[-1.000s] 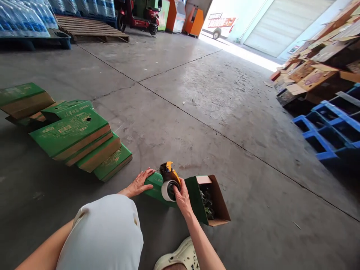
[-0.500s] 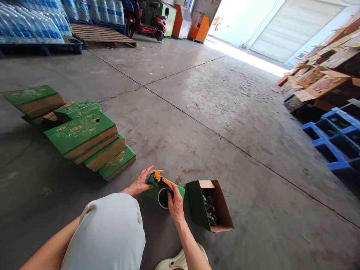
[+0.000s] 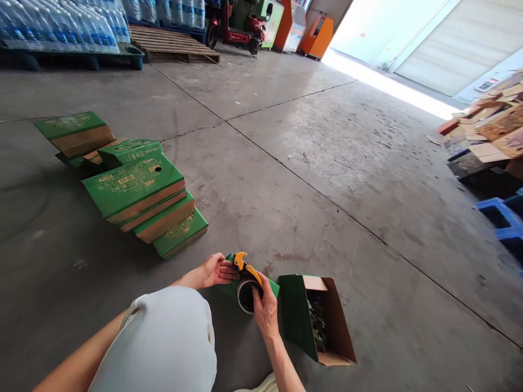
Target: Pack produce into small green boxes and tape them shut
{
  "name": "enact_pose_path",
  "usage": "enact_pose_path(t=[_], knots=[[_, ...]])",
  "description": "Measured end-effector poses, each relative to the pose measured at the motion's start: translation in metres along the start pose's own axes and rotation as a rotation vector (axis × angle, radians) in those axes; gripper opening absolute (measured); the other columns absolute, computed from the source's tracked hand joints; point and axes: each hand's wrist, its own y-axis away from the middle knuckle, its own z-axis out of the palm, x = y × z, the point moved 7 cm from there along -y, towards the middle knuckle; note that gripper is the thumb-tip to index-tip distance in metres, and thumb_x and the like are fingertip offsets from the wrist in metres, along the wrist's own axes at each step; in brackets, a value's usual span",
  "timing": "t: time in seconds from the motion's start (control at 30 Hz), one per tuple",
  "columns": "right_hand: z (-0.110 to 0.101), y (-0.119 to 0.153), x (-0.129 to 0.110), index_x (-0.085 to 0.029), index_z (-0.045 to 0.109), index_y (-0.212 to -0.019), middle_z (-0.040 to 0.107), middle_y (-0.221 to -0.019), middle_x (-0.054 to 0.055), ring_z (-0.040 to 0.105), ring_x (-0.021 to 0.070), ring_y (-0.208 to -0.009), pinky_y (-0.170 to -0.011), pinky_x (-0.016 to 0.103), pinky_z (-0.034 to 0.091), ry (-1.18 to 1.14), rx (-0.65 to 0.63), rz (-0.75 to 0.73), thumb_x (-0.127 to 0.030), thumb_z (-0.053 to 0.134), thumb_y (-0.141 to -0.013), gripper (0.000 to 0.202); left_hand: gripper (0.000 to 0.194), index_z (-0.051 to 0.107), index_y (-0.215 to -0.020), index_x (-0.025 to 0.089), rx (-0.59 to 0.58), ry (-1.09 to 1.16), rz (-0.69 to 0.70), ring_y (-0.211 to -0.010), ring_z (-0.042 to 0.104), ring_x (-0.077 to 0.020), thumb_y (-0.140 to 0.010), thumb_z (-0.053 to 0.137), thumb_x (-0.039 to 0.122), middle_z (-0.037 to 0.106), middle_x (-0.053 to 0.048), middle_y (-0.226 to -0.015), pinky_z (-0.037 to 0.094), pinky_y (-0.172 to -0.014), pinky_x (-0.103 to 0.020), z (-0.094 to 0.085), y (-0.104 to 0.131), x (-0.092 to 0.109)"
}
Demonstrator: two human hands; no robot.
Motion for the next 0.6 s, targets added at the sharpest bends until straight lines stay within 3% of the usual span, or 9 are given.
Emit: enact_pose_path(t=[0.2, 0.37, 0.47, 0.6], knots=[[-0.005, -0.010, 0.008, -0.021, 0.065, -0.139, 0.073, -0.135, 0.013, 0.068, 0.0311, -0.126, -0.113, 0.049, 0.052, -0.134, -0.104, 0.095, -0.032, 0.059, -0.093, 0.048, 0.058, 0.071, -0.099, 0.015, 0.045, -0.014, -0.010, -0.093, 0.080, -0.0288, -0.085, 0.070, 0.071, 0.081, -0.014, -0.094, 0.061, -0.088, -0.039, -0.012, -0.011, 0.002], [-0.017, -0.025, -0.013, -0.024, 0.063, -0.144, 0.065, -0.138, 0.012, 0.064, 0.0302, -0.128, -0.113, 0.048, 0.052, -0.045, -0.111, -0.054, -0.023, 0.058, -0.090, 0.055, 0.080, 0.072, -0.102, 0.014, 0.011, -0.003, -0.016, -0.095, 0.080, -0.0305, -0.077, 0.065, 0.090, 0.081, -0.016, -0.099, 0.060, -0.088, -0.041, -0.012, -0.010, 0.001], [-0.020, -0.034, -0.029, -0.027, 0.053, -0.153, 0.058, -0.140, 0.012, 0.061, 0.0295, -0.129, -0.112, 0.048, 0.052, 0.097, -0.113, -0.187, -0.018, 0.053, -0.092, 0.062, 0.074, 0.073, -0.102, 0.016, -0.014, -0.005, -0.030, -0.100, 0.079, -0.0293, -0.078, 0.067, 0.086, 0.082, -0.015, -0.102, 0.060, -0.088, -0.038, -0.008, -0.006, 0.002], [-0.017, -0.035, -0.041, -0.033, 0.042, -0.161, 0.056, -0.140, 0.012, 0.058, 0.0309, -0.132, -0.113, 0.050, 0.051, 0.299, -0.187, -0.307, -0.018, 0.055, -0.093, 0.071, 0.051, 0.076, -0.102, 0.015, 0.002, -0.009, -0.002, -0.102, 0.079, -0.0295, -0.084, 0.072, 0.062, 0.082, -0.014, -0.100, 0.060, -0.088, -0.037, -0.005, -0.002, 0.004]])
